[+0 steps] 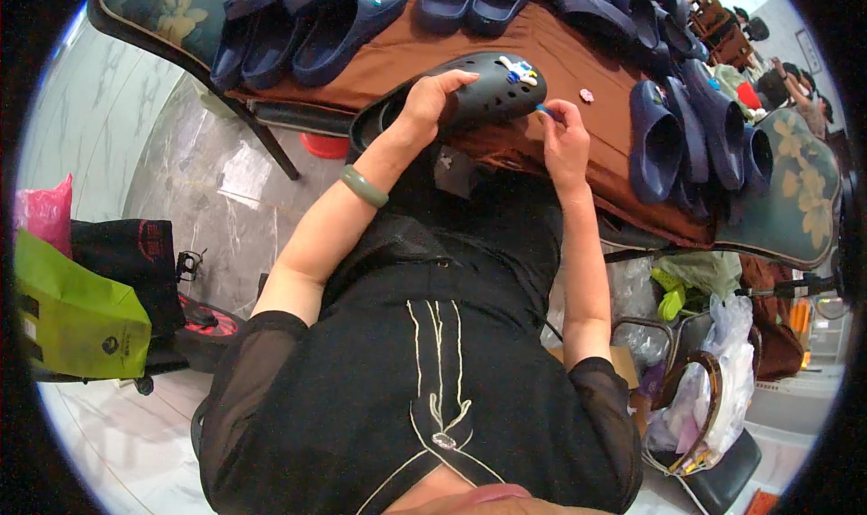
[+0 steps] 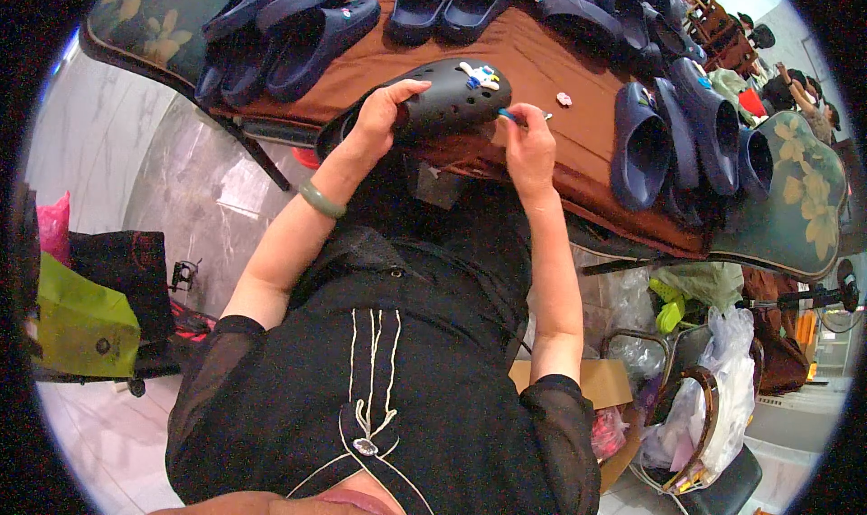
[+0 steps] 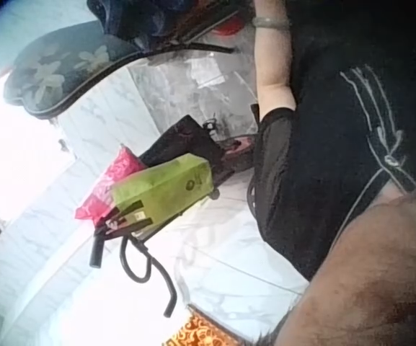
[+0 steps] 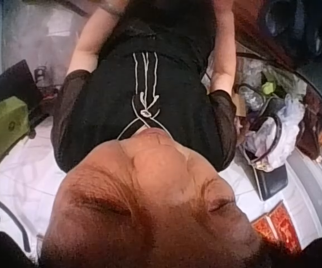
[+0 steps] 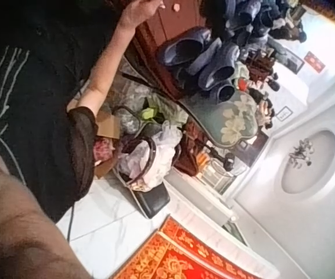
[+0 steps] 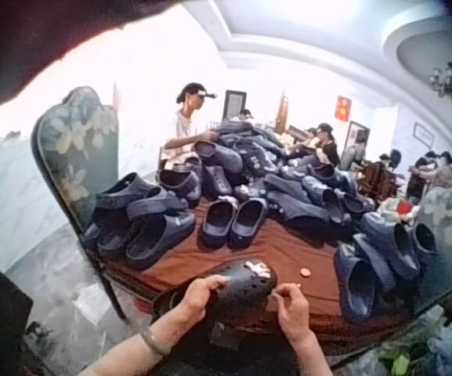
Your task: Attaching decorative charms into the holes of clog-style shoes.
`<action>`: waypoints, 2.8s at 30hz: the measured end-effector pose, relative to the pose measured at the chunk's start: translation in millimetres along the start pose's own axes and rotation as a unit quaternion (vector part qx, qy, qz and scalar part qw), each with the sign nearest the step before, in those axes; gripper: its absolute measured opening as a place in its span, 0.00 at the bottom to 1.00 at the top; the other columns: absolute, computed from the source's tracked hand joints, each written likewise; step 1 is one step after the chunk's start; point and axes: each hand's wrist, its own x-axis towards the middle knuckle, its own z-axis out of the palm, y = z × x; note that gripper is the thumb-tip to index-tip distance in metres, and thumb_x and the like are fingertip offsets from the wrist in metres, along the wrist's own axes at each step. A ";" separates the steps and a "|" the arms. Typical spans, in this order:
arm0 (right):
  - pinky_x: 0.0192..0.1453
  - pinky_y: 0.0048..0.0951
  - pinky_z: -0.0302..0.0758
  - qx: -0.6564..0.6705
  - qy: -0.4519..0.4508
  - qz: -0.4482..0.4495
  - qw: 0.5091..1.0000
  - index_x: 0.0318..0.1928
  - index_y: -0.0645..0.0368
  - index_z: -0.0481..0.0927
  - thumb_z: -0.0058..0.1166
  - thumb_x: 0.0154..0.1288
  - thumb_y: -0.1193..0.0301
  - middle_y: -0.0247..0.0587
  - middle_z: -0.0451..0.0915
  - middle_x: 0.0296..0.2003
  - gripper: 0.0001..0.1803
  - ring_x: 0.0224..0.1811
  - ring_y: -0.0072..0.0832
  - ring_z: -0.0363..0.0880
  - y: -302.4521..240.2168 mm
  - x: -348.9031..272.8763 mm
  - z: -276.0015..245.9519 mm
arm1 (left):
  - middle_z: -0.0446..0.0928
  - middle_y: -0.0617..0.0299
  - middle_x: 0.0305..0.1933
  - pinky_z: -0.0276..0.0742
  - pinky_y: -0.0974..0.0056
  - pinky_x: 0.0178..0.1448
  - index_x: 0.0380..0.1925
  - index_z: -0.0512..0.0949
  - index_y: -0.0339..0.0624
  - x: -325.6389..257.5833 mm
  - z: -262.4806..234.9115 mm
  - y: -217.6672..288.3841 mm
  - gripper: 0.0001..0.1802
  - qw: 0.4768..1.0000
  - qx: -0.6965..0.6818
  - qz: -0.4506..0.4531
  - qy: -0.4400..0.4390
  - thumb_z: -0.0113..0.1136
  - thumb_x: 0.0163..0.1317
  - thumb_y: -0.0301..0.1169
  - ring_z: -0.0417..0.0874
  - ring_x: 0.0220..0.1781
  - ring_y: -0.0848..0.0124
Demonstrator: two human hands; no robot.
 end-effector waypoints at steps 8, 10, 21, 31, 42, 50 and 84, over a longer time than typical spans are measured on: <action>0.43 0.31 0.75 0.014 0.053 -0.161 0.985 0.37 0.60 0.77 0.62 0.49 0.81 0.41 0.78 0.37 0.13 0.39 0.36 0.77 -54.2 -3.7 45.5 | 0.78 0.61 0.36 0.71 0.67 0.47 0.35 0.80 0.34 5.4 -5.9 -5.9 0.12 1.000 -0.016 0.008 -0.009 0.55 0.58 0.32 0.77 0.39 0.72; 0.42 0.31 0.74 0.005 0.075 -0.169 0.983 0.38 0.59 0.78 0.62 0.49 0.81 0.40 0.78 0.37 0.13 0.39 0.36 0.76 -49.2 -10.3 51.5 | 0.79 0.60 0.38 0.75 0.65 0.49 0.41 0.77 0.35 2.9 -10.9 -12.2 0.15 0.983 0.082 0.147 -0.071 0.52 0.61 0.35 0.80 0.40 0.72; 0.52 0.40 0.61 -0.225 0.016 -0.210 0.951 0.51 0.58 0.77 0.58 0.51 0.77 0.36 0.75 0.42 0.22 0.46 0.38 0.69 -66.2 -41.2 45.5 | 0.79 0.61 0.34 0.72 0.69 0.43 0.36 0.79 0.31 -3.9 -5.3 -9.0 0.18 0.962 0.232 0.143 0.019 0.49 0.62 0.37 0.77 0.36 0.76; 0.50 0.39 0.63 -0.197 -0.014 -0.169 0.966 0.52 0.57 0.77 0.57 0.52 0.78 0.32 0.77 0.30 0.23 0.42 0.33 0.71 -63.0 -43.4 46.5 | 0.79 0.57 0.24 0.71 0.62 0.36 0.29 0.77 0.28 -15.1 2.0 -7.2 0.26 0.912 0.344 0.221 0.022 0.47 0.64 0.46 0.77 0.27 0.70; 0.49 0.40 0.62 -0.232 -0.007 -0.186 0.955 0.49 0.54 0.79 0.57 0.51 0.77 0.32 0.76 0.27 0.21 0.40 0.32 0.72 -61.0 -40.6 48.8 | 0.79 0.63 0.41 0.74 0.68 0.48 0.43 0.76 0.32 -26.7 14.2 2.7 0.18 0.894 0.388 0.218 -0.055 0.65 0.54 0.31 0.77 0.40 0.77; 0.47 0.34 0.66 -0.144 -0.010 -0.157 0.977 0.47 0.57 0.80 0.57 0.52 0.80 0.35 0.76 0.28 0.19 0.36 0.32 0.74 -52.7 -42.1 39.9 | 0.78 0.63 0.43 0.73 0.68 0.50 0.46 0.75 0.33 -25.0 11.1 -2.3 0.22 0.914 0.326 0.220 -0.095 0.67 0.52 0.30 0.76 0.43 0.77; 0.46 0.22 0.71 0.179 -0.041 0.113 0.977 0.37 0.60 0.83 0.55 0.63 0.67 0.34 0.82 0.34 0.10 0.38 0.22 0.77 -16.7 85.4 -7.4 | 0.80 0.52 0.45 0.73 0.63 0.53 0.43 0.77 0.35 -35.8 6.3 -18.1 0.23 0.838 0.425 0.339 -0.040 0.70 0.47 0.33 0.81 0.46 0.62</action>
